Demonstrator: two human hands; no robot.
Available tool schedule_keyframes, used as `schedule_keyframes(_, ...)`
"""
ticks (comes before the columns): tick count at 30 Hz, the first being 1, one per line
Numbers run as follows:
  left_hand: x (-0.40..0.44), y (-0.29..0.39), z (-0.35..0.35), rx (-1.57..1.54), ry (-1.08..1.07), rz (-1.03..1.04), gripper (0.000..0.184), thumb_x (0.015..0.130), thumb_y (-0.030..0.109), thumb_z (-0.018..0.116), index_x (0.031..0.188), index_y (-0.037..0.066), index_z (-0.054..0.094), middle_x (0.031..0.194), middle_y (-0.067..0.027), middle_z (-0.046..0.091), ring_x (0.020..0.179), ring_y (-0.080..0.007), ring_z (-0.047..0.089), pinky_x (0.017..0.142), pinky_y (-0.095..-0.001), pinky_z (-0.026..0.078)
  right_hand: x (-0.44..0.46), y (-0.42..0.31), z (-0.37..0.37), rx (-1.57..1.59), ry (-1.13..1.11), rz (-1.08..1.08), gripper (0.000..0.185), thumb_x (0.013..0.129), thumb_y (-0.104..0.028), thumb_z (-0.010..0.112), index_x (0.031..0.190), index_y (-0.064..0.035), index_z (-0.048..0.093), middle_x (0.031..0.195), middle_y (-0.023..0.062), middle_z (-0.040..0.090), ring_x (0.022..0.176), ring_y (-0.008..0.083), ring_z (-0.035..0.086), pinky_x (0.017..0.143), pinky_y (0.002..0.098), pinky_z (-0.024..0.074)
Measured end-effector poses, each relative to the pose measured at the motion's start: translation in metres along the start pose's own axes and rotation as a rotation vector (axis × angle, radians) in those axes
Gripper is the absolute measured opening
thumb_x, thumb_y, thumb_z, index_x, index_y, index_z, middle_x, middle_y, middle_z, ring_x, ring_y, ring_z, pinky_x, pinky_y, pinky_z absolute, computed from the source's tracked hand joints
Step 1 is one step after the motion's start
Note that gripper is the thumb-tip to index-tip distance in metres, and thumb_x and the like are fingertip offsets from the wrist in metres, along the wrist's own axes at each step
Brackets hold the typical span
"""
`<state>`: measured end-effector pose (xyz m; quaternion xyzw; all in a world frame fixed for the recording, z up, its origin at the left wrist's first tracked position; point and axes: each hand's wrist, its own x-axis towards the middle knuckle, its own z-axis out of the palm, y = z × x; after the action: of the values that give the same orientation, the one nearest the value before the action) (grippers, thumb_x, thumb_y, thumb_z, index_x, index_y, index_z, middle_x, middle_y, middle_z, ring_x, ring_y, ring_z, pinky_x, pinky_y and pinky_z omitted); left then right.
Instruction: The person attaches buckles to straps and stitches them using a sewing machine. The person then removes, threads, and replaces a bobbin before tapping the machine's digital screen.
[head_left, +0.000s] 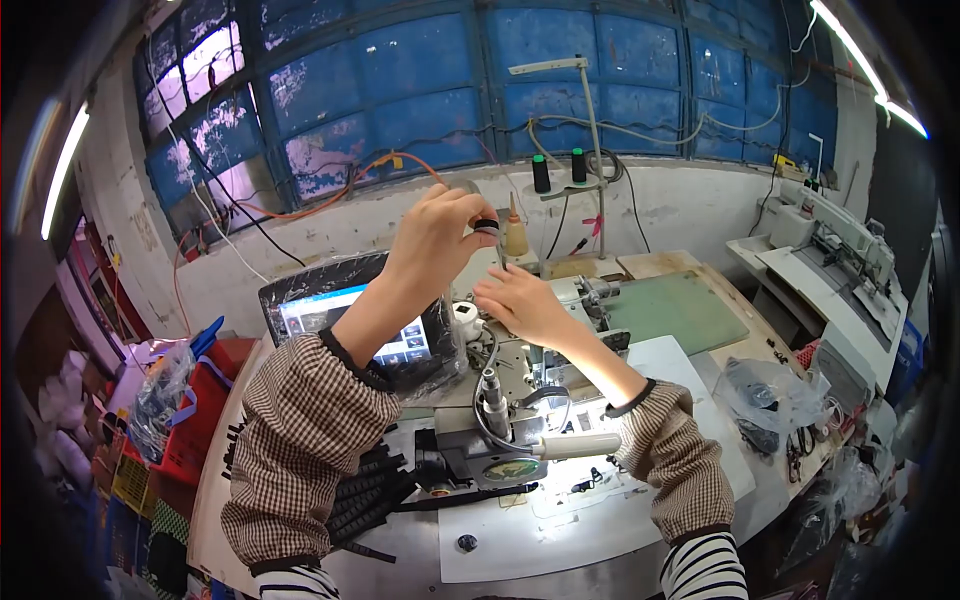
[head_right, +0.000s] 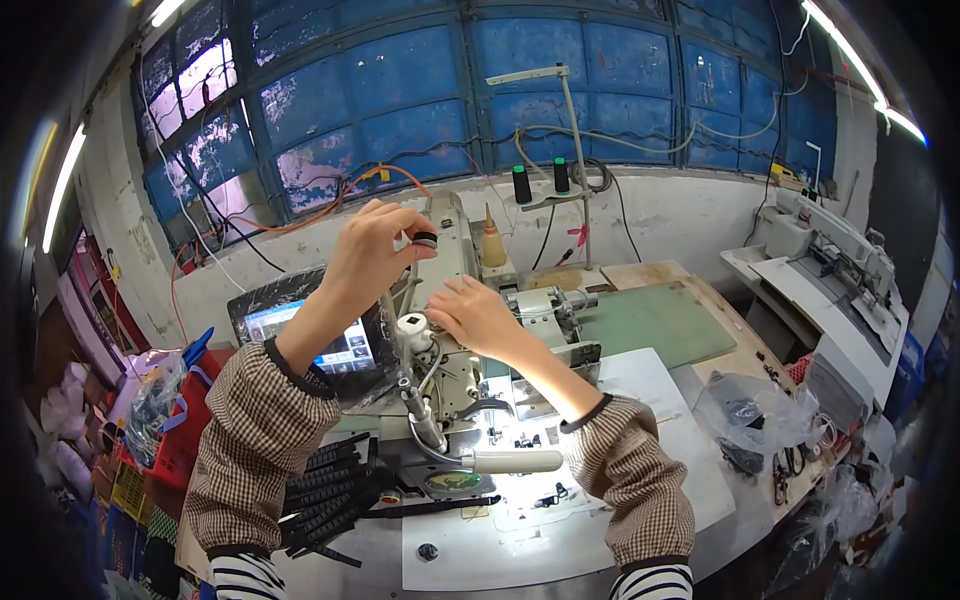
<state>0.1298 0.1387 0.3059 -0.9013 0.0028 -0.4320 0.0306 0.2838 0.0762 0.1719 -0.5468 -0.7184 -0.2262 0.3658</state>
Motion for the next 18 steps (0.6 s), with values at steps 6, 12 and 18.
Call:
schedule_keyframes(6, 0.0, 0.008, 0.004, 0.005, -0.075, 0.067, 0.021, 0.065, 0.015, 0.074, 0.084, 0.007, 0.067, 0.073, -0.0052, 0.062, 0.076, -0.023, 0.054, 0.072, -0.0341, 0.042, 0.011, 0.02, -0.004, 0.256, 0.015, 0.121, 0.038, 0.094, -0.032, 0.04, 0.099, -0.0047, 0.066, 0.099, 0.0127, 0.065, 0.103, 0.0297, 0.058, 0.094, 0.0414, 0.0379)
schedule_keyframes(12, -0.009, 0.018, 0.01, -0.029, -0.182, 0.048, 0.02, 0.066, 0.017, 0.074, 0.083, 0.01, 0.067, 0.072, -0.0013, 0.064, 0.074, -0.0203, 0.054, 0.082, -0.0335, 0.034, 0.054, 0.04, 0.002, 0.582, 0.093, 0.457, 0.027, 0.077, -0.023, 0.057, 0.062, -0.0018, 0.064, 0.06, 0.0131, 0.062, 0.069, 0.03, 0.061, 0.073, 0.0451, 0.0396)
schedule_keyframes(18, -0.019, 0.01, 0.017, 0.205, -0.014, 0.169, 0.019, 0.064, 0.023, 0.075, 0.074, 0.011, 0.063, 0.073, 0.0004, 0.063, 0.078, -0.0171, 0.054, 0.089, -0.0361, 0.031, 0.027, 0.023, -0.019, -0.312, 0.284, 0.089, 0.014, 0.069, -0.014, 0.064, 0.061, -0.0034, 0.063, 0.061, 0.0103, 0.058, 0.074, 0.0262, 0.055, 0.072, 0.0403, 0.0377)
